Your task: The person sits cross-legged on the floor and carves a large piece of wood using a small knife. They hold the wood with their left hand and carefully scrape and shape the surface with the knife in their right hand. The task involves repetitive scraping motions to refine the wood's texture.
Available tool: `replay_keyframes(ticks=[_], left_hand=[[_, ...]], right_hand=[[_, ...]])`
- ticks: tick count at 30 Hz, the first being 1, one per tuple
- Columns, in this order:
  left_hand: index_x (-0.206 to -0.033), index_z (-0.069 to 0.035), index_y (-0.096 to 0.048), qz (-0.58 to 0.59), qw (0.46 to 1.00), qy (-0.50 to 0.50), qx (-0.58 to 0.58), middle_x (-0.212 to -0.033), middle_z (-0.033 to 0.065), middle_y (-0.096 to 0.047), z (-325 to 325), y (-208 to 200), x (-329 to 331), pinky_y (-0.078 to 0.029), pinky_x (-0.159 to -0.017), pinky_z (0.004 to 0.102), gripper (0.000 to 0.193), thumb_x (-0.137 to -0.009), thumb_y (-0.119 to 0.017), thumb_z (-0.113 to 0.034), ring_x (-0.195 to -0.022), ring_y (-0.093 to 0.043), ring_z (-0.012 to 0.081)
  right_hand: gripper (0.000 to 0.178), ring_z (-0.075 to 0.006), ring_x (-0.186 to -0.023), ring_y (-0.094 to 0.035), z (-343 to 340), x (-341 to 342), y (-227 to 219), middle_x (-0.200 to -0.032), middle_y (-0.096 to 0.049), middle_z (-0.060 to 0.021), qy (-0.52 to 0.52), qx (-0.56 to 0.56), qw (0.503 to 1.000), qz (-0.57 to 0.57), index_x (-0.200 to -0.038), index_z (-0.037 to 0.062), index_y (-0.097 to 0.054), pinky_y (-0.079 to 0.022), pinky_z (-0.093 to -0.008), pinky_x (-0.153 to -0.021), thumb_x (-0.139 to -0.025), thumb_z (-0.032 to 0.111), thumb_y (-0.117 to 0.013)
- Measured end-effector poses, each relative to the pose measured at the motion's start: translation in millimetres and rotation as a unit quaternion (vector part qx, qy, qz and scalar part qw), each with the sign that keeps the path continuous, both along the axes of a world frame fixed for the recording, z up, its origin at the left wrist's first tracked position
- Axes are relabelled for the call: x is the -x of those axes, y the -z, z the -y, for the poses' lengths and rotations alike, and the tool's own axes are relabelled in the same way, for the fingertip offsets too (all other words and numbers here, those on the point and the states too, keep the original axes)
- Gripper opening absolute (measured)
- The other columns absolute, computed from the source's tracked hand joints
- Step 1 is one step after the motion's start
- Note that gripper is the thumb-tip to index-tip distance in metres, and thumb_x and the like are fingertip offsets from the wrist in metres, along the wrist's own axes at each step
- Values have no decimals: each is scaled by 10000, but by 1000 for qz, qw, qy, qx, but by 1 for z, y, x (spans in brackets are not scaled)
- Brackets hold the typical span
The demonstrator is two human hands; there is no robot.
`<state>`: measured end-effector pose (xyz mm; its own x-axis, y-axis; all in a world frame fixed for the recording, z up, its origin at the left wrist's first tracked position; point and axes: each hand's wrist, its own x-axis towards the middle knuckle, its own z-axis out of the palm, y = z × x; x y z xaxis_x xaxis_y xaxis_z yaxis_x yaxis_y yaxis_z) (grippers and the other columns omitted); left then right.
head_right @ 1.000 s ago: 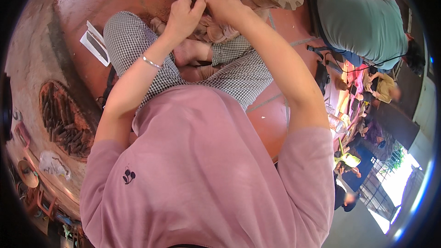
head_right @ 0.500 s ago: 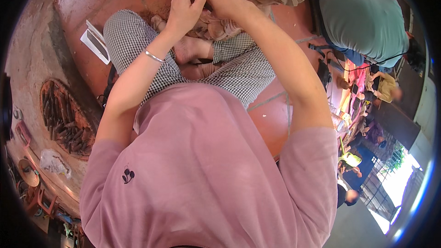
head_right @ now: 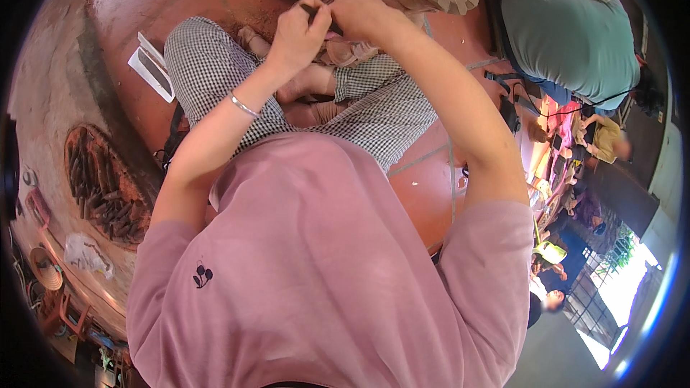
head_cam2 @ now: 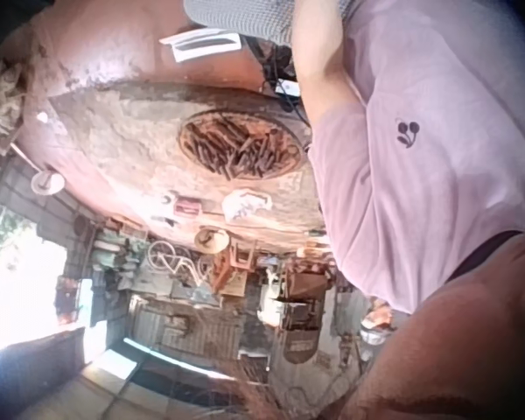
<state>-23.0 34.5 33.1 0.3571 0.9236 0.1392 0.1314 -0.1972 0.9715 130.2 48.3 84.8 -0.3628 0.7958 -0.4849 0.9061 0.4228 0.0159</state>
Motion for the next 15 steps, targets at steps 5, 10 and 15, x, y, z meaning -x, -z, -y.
replay_keyframes(ticks=[5, 10, 15], left_hand=[[-926, 33, -595, 23, 999, -12, -36, -745, 212, -647, -14, 1, -7, -520, -631, 374, 206, -946, -562, -169, -683, -684, 297], [-892, 24, -573, -25, 998, 41, -35, -791, 229, -652, 9, -10, -2, -518, -670, 437, 221, -939, -597, -191, -757, -660, 389], [-883, 11, -581, -26, 987, 16, -160, -734, 180, -605, -9, -11, -7, -499, -628, 420, 170, -936, -616, -147, -704, -622, 386]], right_hand=[[290, -324, -899, -693, -4, -4, -17, -919, -718, -126, 19, 22, 998, -64, -936, 95, -717, -560, -430, -776, -667, 151, -809], [249, -369, -844, -668, 8, -17, -3, -840, -694, -147, -4, -19, 996, -92, -857, 31, -672, -539, -460, -748, -666, 138, -789], [238, -385, -829, -654, -5, -21, -9, -843, -688, -154, 0, -10, 992, -127, -816, 49, -653, -535, -471, -719, -659, 159, -794]])
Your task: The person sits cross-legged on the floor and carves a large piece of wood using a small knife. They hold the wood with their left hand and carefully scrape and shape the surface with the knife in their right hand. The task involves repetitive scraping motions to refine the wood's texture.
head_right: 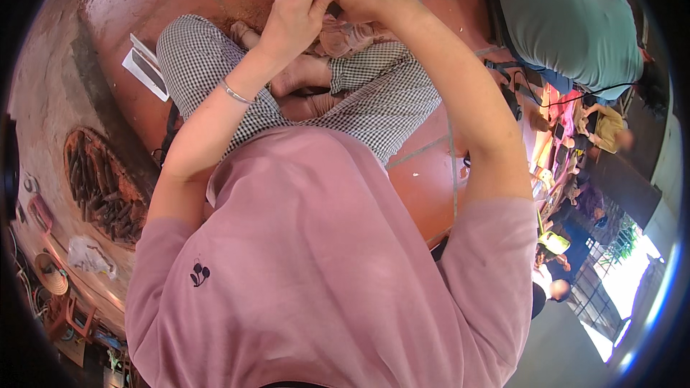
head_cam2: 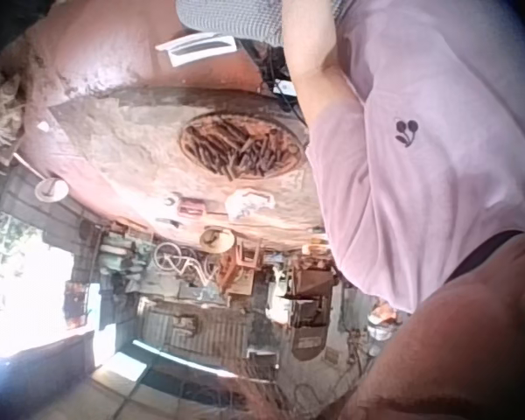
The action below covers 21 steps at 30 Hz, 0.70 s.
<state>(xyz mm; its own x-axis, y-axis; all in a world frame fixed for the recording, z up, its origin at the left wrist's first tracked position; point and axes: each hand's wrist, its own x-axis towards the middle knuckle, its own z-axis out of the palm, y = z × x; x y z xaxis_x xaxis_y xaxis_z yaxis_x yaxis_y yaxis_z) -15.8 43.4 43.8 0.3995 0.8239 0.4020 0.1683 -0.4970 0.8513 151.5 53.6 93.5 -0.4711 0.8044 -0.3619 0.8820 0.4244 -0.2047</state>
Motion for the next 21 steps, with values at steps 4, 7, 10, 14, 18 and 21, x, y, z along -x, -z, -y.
replay_keyframes(ticks=[4, 7, 10, 14, 18, 21], left_hand=[[-893, 17, -587, 23, 998, 58, -1, -784, 176, -603, 9, 2, 4, -498, -635, 404, 158, -920, -632, -132, -720, -613, 371], [-881, 17, -590, 41, 996, 62, 53, -823, 168, -620, 0, 1, 3, -511, -648, 397, 164, -913, -639, -136, -731, -620, 359], [-887, 15, -601, -21, 991, 66, -115, -807, 160, -629, -13, -18, 7, -517, -647, 381, 167, -913, -645, -144, -729, -625, 357], [-927, 0, -629, 4, 994, 105, -19, -793, 146, -638, 6, 0, 10, -515, -617, 355, 146, -919, -643, -145, -729, -651, 340], [-888, -3, -610, 3, 995, 87, 48, -820, 190, -635, -15, 2, 8, -509, -644, 442, 186, -898, -655, -183, -792, -637, 381], [-866, -1, -609, 20, 993, 96, -59, -769, 159, -627, -17, 0, 7, -505, -583, 369, 154, -918, -643, -142, -687, -665, 307]], right_hand=[[294, -369, -867, -654, 13, -6, 10, -877, -687, -123, -1, -19, 999, 26, -836, 47, -648, -529, -463, -750, -647, 194, -818], [275, -364, -862, -654, 5, -7, 2, -896, -690, -120, 1, 16, 1000, 7, -849, 58, -654, -527, -468, -749, -672, 194, -814], [266, -377, -847, -657, 0, 2, -7, -912, -703, -122, 62, 42, 997, 6, -851, 62, -656, -533, -466, -734, -680, 193, -812], [250, -371, -848, -660, 15, -2, 5, -891, -701, -118, 21, 3, 1000, 5, -850, 57, -656, -532, -454, -729, -691, 183, -802], [251, -362, -842, -665, 2, -2, -1, -876, -697, -125, 45, 17, 999, -7, -877, 77, -670, -531, -456, -709, -698, 194, -801], [235, -353, -843, -673, 4, -2, 4, -867, -699, -127, 39, 25, 999, 3, -892, 92, -682, -539, -453, -715, -698, 170, -788]])
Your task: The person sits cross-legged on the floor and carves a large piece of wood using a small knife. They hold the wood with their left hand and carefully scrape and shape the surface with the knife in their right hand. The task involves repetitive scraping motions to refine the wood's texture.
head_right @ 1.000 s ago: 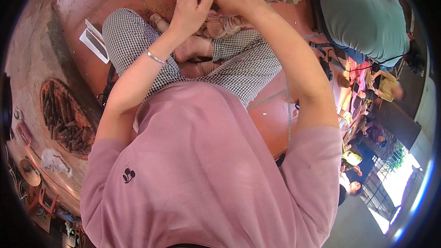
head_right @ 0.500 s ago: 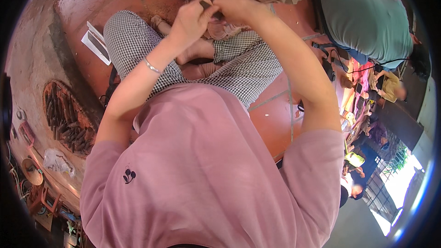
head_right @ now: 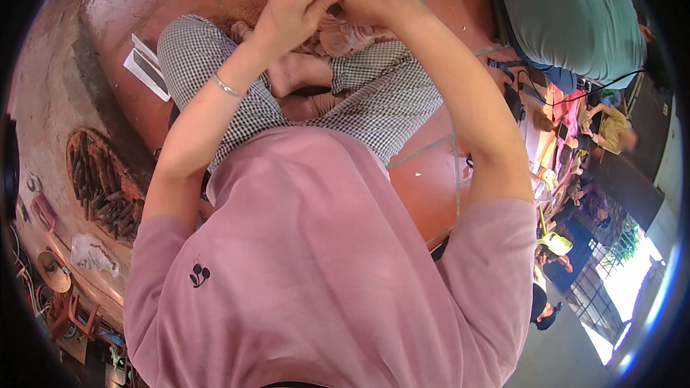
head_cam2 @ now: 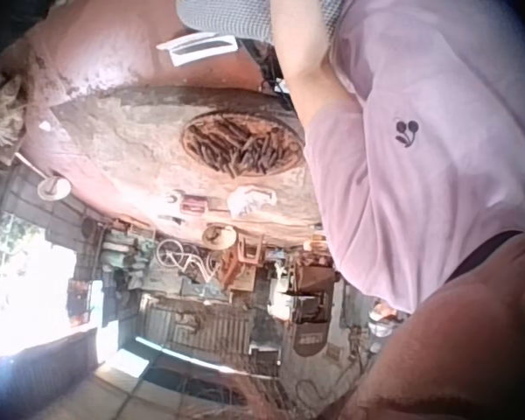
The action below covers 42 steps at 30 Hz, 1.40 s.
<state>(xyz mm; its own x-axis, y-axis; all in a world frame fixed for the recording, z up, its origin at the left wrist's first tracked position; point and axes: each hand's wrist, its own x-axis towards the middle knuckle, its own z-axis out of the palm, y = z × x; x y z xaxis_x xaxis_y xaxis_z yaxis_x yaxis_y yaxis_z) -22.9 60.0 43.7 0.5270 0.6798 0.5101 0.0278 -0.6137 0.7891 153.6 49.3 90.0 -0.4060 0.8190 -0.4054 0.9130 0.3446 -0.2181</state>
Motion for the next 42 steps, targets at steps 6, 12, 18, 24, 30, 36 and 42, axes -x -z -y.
replay_keyframes(ticks=[6, 12, 18, 24, 30, 36, 42], left_hand=[[-856, 1, -615, 5, 998, -50, 48, -721, 146, -633, 8, 4, 3, -494, -543, 336, 171, -929, -648, -150, -620, -654, 287], [-901, -6, -647, 23, 999, 19, 40, -712, 138, -628, 8, -1, 6, -493, -551, 320, 115, -919, -649, -120, -621, -656, 245], [-903, 10, -648, 6, 999, -1, 54, -777, 148, -646, -4, -2, 7, -495, -579, 332, 111, -900, -664, -100, -640, -651, 259], [-867, 31, -627, 42, 996, -77, 0, -804, 127, -656, 9, -24, 9, -513, -623, 355, 104, -865, -688, -53, -710, -650, 312], [-925, 18, -612, 59, 964, -93, 243, -933, 133, -723, 68, 1, 24, -559, -643, 250, 112, -891, -699, -43, -763, -703, 132], [-996, 51, -627, 50, 961, -64, 266, -984, 100, -715, 82, -5, 16, -557, -766, 257, 112, -906, -664, -5, -850, -693, 147], [-981, 31, -710, -21, 948, -105, 300, -884, 128, -733, 63, -9, 20, -528, -707, 242, 132, -928, -650, -73, -784, -673, 126]], right_hand=[[246, -368, -854, -664, 2, 5, -7, -874, -693, -135, -7, -4, 1000, -17, -886, 71, -672, -534, -467, -727, -678, 123, -792], [259, -338, -912, -680, 12, 7, -2, -931, -709, -130, 16, -3, 1000, 3, -936, 111, -705, -554, -432, -784, -698, 167, -791], [252, -373, -925, -641, 5, 6, -2, -914, -677, -148, 68, -18, 997, -12, -957, 65, -675, -527, -455, -781, -721, 107, -751], [417, -344, -950, -615, 71, 40, 2, -1086, -588, -118, 227, -380, 885, -145, -1130, 64, -615, -539, -412, -782, -721, 63, -693], [882, -404, -704, -655, 161, 105, 48, -836, -668, -197, 432, -148, 793, -404, -1542, 8, -122, -529, -455, -637, -830, 57, -642], [999, -309, -836, -697, 165, 115, 65, -951, -689, -212, 446, -75, 765, -459, -1520, -7, 142, -535, -373, -780, -861, 17, -608], [993, -399, -921, -662, 133, 129, 63, -1026, -673, -253, 387, -176, 784, -452, -1485, -83, 160, -507, -412, -836, -867, 82, -599]])
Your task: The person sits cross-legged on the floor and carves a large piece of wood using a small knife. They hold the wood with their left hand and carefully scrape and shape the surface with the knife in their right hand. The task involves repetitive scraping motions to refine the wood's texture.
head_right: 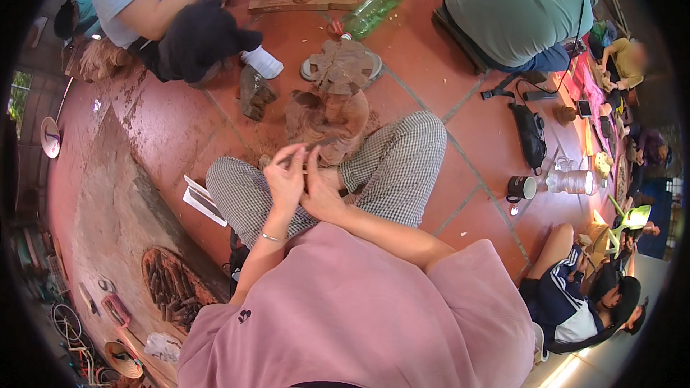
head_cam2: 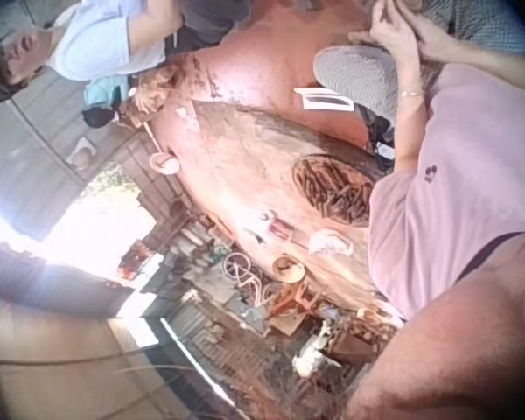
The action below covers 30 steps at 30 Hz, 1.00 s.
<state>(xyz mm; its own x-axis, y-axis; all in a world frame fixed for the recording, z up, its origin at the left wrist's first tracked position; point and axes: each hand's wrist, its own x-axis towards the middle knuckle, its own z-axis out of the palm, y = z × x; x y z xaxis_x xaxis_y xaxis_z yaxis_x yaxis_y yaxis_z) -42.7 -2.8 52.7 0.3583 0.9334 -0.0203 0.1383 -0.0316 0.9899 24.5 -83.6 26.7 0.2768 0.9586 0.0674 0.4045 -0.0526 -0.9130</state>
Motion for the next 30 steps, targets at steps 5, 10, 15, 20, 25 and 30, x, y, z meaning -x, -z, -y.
replay_keyframes(ticks=[5, 10, 15, 20, 25, 30], left_hand=[[-1003, 50, -702, 50, 998, -8, -41, -898, 99, -730, -16, -12, 5, -539, -694, 234, 126, -925, -649, -33, -793, -682, 126], [-993, 33, -706, -5, 997, 80, -19, -892, 97, -731, -12, 4, 9, -541, -698, 233, 117, -920, -663, -48, -788, -688, 121], [-980, 20, -717, -18, 993, 0, -114, -924, 128, -742, -30, 2, 12, -553, -689, 263, 117, -905, -672, -58, -783, -709, 165], [-998, 31, -713, -15, 990, 39, -136, -927, 97, -732, -27, -14, 10, -557, -688, 256, 117, -907, -672, -29, -781, -680, 120], [-911, 11, -716, -95, 959, 155, -219, -858, 114, -728, -3, -14, 10, -556, -648, 258, 85, -832, -726, -19, -753, -716, 174], [-929, 13, -701, -101, 958, 258, -80, -867, 115, -726, 8, -10, -13, -550, -642, 275, 94, -842, -718, -21, -755, -714, 178]], right_hand=[[935, -389, -991, -653, -20, -4, -33, -1109, -666, -253, -27, 26, 992, -119, -1481, -85, 168, -490, -409, -881, -896, 52, -548], [950, -360, -995, -662, 9, 0, -23, -1142, -670, -220, 4, 90, 983, -158, -1486, -55, 195, -490, -388, -895, -904, 36, -550], [928, -368, -935, -662, -21, -6, -24, -987, -702, -222, -26, -2, 995, -101, -1496, -95, 87, -494, -372, -853, -886, 81, -589], [866, -305, -753, -664, -14, -7, -25, -884, -693, -176, 5, -10, 987, -159, -1514, -70, -58, -517, -366, -731, -867, 66, -617], [393, -219, -748, -633, 23, -41, -24, -809, -606, -90, 147, -35, 987, 47, -1161, 54, -612, -509, -315, -644, -792, 82, -743], [223, -246, -680, -601, 47, -70, -11, -776, -598, -86, 128, 5, 988, 85, -968, 37, -646, -493, -328, -615, -781, 94, -754]])
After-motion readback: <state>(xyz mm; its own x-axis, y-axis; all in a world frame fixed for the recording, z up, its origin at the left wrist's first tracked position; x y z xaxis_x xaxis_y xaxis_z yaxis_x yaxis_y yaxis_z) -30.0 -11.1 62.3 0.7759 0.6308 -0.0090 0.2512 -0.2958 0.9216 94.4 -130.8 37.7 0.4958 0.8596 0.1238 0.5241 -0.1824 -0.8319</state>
